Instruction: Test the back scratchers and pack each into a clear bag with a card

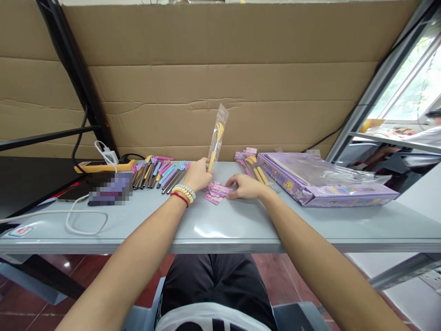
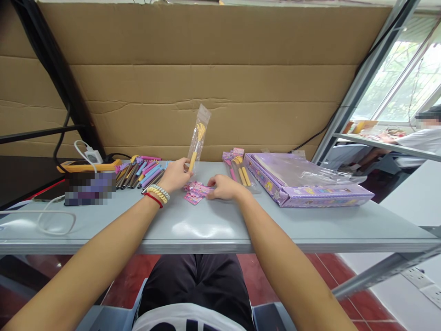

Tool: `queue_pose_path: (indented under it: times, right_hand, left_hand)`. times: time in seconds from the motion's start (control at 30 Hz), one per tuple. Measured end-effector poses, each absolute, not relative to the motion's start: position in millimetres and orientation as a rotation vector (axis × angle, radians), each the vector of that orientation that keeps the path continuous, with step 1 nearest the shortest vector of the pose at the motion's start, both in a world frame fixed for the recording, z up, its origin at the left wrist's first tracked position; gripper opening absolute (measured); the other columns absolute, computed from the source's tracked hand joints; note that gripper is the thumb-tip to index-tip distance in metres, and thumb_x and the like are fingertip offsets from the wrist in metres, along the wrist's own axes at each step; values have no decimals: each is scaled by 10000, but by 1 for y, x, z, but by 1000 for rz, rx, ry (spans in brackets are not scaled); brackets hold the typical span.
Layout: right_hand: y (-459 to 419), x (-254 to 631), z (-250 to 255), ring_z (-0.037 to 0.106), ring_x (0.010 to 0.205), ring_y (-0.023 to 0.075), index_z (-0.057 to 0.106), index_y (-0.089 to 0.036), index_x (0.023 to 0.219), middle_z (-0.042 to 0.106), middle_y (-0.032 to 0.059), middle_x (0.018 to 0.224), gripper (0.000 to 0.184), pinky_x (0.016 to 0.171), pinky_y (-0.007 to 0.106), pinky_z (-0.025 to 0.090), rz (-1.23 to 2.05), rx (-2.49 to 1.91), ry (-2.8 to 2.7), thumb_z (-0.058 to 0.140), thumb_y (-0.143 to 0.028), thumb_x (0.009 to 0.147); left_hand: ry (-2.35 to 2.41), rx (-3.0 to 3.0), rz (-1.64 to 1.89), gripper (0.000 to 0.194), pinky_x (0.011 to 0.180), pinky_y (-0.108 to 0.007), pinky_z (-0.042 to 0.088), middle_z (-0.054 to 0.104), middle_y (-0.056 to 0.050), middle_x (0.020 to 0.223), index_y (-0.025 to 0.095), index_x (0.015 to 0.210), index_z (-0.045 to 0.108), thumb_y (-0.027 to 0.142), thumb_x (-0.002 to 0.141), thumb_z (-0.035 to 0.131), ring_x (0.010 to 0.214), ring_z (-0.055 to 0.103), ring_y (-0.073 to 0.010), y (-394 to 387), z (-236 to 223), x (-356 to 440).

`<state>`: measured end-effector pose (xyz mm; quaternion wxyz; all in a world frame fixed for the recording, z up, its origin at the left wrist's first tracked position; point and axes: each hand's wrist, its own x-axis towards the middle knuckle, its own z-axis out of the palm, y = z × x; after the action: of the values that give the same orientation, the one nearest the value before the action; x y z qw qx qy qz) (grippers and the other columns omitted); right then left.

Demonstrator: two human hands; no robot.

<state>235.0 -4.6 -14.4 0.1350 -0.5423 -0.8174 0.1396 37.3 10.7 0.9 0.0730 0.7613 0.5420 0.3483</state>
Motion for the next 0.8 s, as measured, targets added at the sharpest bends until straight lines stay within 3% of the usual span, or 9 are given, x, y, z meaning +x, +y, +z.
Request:
queue_pose_path:
  times: [0.47,0.67,0.8]
  right_hand:
    - [-7,233,-12,540,746,161,646,-159,916,617,21,842,450,616,248,375,601,-1587,-2296,779,-366,539]
    - [-7,233,-14,507,705,122,575,-163,1041,560,-7,866,627,618,240,386,727,-1433,-2207,818,-358,496]
    - [-9,231,-10,514,677,111,560,-158,1064,572,-11,814,599,584,232,376,833,-1418,-2126,804,-379,565]
  left_hand:
    - [1616,2327,1036,360,826,-285,484,732,-69,942,148,1128,607,151,769,581,912,669,-206,9,2,38]
    - [1600,2331,1034,369,822,-286,487,729,-69,949,149,1142,606,160,774,577,909,666,-206,8,2,38]
    - [1607,2330,1022,371,833,-291,488,726,-77,965,149,1146,605,166,776,581,919,663,-209,8,2,37]
